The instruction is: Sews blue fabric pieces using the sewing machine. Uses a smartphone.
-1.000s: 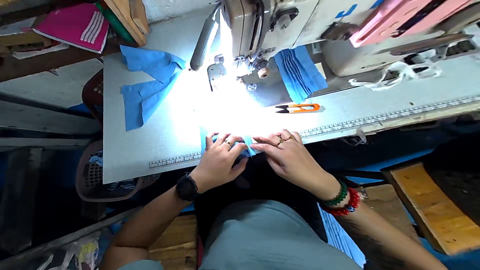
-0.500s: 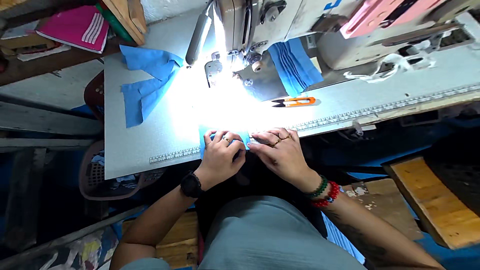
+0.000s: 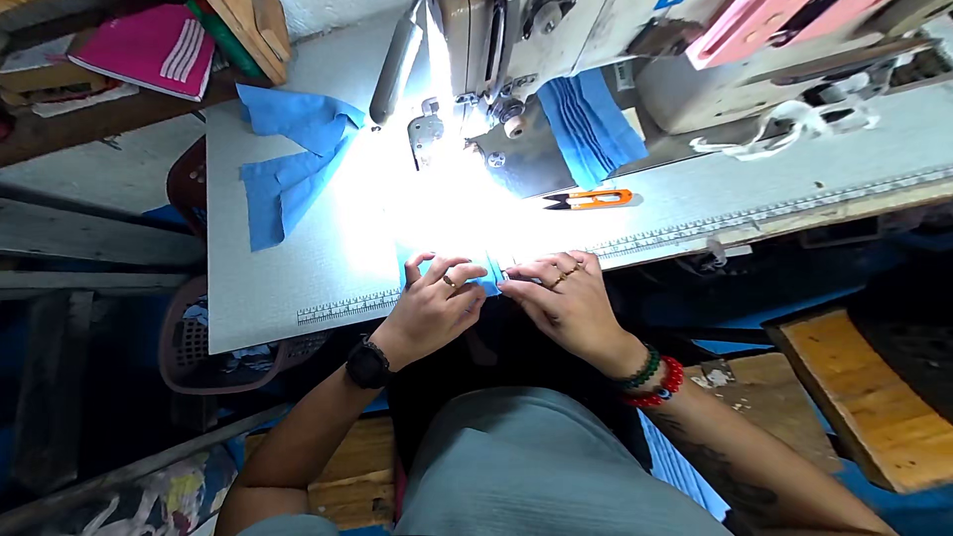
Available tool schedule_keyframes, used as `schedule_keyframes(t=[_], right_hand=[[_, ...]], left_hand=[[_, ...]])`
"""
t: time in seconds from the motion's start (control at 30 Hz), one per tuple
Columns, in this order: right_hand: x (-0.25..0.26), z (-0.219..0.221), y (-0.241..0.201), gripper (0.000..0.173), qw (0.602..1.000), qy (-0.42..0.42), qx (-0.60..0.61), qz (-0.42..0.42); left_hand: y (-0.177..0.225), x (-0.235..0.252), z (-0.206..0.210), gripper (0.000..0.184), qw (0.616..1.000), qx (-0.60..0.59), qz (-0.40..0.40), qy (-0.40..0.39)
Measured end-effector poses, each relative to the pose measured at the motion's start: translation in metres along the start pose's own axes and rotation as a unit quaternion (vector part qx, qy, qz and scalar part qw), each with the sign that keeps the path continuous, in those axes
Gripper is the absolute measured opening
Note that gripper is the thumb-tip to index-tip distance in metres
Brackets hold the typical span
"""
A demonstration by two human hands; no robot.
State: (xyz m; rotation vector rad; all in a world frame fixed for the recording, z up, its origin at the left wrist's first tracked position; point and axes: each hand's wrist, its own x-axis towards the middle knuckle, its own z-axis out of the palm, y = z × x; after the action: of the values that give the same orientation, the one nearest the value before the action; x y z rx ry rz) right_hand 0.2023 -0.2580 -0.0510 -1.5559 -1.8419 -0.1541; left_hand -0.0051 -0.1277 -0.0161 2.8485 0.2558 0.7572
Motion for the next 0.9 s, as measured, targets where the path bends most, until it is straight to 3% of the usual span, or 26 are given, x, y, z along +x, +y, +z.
schedule_keyframes(t=[0.23, 0.4, 0.77, 0.9], right_hand=[[0.004, -0.006, 0.002, 0.022, 0.999, -0.051, -0.012, -0.014], [0.006, -0.009, 0.004, 0.024, 0.998, -0.06, -0.007, -0.025], [-0.011, 0.008, 0.008, 0.018, 1.0, 0.016, 0.025, -0.007], [-0.011, 0.005, 0.006, 0.021, 1.0, -0.008, -0.001, -0.016]], left_hand=[[-0.002, -0.005, 0.002, 0.019, 0.996, -0.006, 0.035, -0.084], [-0.001, -0.003, 0.004, 0.026, 0.997, -0.014, 0.005, -0.071], [-0.004, -0.005, 0.009, 0.021, 0.999, -0.003, 0.016, -0.043], [-0.002, -0.005, 0.007, 0.023, 0.998, 0.009, 0.023, -0.05]])
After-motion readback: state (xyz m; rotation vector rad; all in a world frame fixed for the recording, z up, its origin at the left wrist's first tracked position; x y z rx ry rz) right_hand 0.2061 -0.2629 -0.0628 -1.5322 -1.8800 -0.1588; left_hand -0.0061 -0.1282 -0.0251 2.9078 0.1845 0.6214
